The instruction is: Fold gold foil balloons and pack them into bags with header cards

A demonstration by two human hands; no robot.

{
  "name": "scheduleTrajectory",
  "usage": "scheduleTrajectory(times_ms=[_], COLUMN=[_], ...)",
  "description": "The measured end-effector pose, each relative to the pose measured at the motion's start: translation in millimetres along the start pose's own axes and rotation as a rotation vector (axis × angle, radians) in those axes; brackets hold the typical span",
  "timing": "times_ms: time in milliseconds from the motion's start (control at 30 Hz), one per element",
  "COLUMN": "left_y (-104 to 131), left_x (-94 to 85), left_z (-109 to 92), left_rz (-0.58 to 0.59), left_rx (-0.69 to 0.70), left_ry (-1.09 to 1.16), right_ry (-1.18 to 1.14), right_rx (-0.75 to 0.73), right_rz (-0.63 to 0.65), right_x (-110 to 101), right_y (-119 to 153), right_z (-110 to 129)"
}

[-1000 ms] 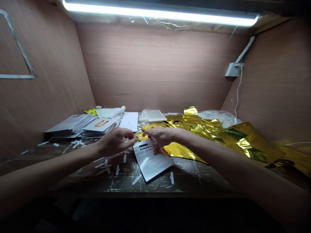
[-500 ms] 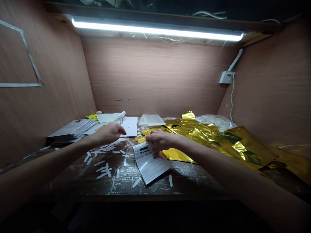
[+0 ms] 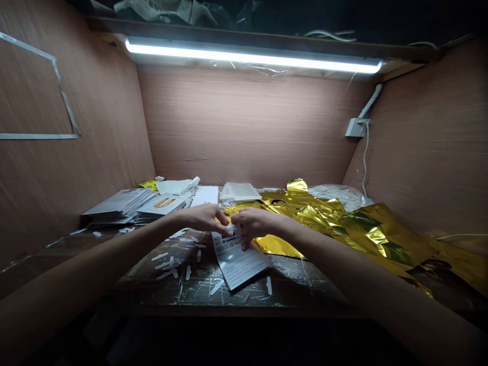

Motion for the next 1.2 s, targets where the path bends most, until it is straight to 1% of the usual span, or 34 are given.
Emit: scheduleTrajectory(times_ms=[67,100,200,267,333,367,467,567,633,700,733,800,867,933,1000,1100,1133,1200], left_y=[4,6,10,11,12,11,10,10,11,12,13,13,12,13,12,13,15,17], left_x=[13.0,18.1,26.7,30.3,30.2,28.2,16.6,-1.1,-13.6,-21.0,-22.3,-21.1,-17.5,-14.2,-9.5,-3.4,-3.4,-7.6], left_z=[5,7,14,20,25,28,34,38,41,44,46,49,50,51,51,51,50,46], left_rz=[0.119,0.149,0.145,0.146,0.129,0.104,-0.021,-0.21,-0.367,-0.493,-0.539,-0.601,-0.638,-0.642,-0.562,-0.393,-0.367,-0.393], left_rx=[-0.064,-0.093,-0.149,-0.175,-0.181,-0.177,-0.177,-0.167,-0.148,-0.133,-0.127,-0.122,-0.124,-0.122,-0.139,-0.194,-0.199,-0.168], left_ry=[0.021,0.053,0.256,0.385,0.467,0.497,0.587,0.646,0.675,0.718,0.745,0.798,0.846,0.889,0.925,0.898,0.87,0.811], right_ry=[-0.014,-0.023,-0.081,-0.161,-0.317,-0.438,-0.865,-1.163,-1.29,-1.378,-1.413,-1.49,-1.535,-1.495,-1.391,-1.247,-1.214,-1.166], right_rx=[0.005,-0.001,-0.005,0.021,0.069,0.093,0.173,0.238,0.245,0.263,0.281,0.321,0.367,0.402,0.389,0.319,0.304,0.286], right_rz=[-0.024,-0.037,-0.047,-0.06,-0.095,-0.115,-0.21,-0.342,-0.341,-0.315,-0.324,-0.396,-0.495,-0.571,-0.6,-0.575,-0.551,-0.487], right_x=[1,2,4,5,6,6,8,6,9,15,18,25,32,36,35,30,28,27], right_y=[-1,0,1,3,4,4,7,19,29,38,42,47,48,48,49,52,53,55], right_z=[-3,-4,-7,-12,-21,-27,-47,-59,-55,-47,-44,-41,-42,-46,-50,-53,-53,-51])
Point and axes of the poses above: each hand's wrist, its own y-axis away from the middle knuckle, its own x-axis out of the palm, z = x × y, the point moved 7 cm from there along -y, towards the middle knuckle, and after that the axes turned 10 degrees about y, right-handed, at the moved point
